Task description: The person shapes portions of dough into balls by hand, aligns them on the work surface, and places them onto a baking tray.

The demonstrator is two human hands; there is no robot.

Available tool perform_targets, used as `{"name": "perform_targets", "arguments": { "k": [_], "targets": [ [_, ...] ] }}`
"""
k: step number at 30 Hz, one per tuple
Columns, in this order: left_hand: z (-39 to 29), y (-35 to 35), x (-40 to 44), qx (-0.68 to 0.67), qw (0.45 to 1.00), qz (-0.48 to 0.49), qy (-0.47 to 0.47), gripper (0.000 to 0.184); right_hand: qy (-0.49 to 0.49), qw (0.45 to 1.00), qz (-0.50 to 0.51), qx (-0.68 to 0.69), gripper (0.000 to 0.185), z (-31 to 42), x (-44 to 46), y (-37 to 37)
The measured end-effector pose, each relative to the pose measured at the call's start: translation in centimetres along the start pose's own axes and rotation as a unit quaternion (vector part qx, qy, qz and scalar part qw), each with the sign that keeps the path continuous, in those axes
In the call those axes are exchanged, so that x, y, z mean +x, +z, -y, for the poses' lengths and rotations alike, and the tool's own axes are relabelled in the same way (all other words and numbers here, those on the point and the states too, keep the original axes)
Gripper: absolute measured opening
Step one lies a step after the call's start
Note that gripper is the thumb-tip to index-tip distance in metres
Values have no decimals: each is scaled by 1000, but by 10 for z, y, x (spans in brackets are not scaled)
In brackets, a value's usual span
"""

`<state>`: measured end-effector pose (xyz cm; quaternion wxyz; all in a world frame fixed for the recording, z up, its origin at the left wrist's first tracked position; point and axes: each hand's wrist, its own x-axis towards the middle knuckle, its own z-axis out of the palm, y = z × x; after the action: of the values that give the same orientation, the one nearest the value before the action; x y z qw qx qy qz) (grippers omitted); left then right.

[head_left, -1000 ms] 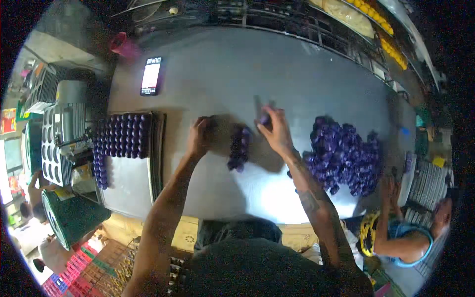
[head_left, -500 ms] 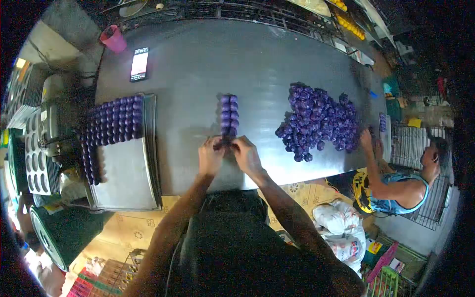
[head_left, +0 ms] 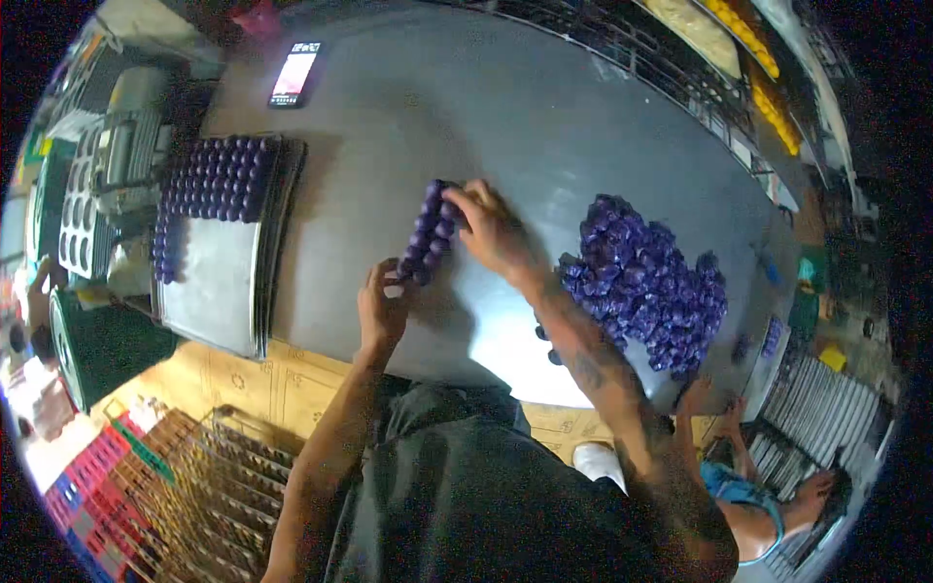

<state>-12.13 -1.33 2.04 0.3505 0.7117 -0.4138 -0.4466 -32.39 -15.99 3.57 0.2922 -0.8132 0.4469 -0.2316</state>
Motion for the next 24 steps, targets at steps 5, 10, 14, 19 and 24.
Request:
{"name": "perform_targets", "arguments": {
  "k": [5, 10, 14, 19, 24],
  "targets": [
    [-12, 44, -14, 174, 973, -150, 38, 80, -156, 959, 168, -166, 52, -28, 59, 11],
    [-53, 87, 17, 188, 954, -170, -159, 86, -371, 826, 279, -320, 48, -41, 64, 33],
    [-47, 86, 23, 169, 940, -223, -194, 80, -386, 857, 198, -277, 41, -50, 39, 41],
    [-33, 31, 11, 151, 971, -142, -122, 71, -133, 955, 245, -98, 50, -11, 22, 51],
    [0, -101, -11, 123, 984, -130, -14, 61, -64, 957, 282, 2, 61, 124, 47, 82]
  ]
}}
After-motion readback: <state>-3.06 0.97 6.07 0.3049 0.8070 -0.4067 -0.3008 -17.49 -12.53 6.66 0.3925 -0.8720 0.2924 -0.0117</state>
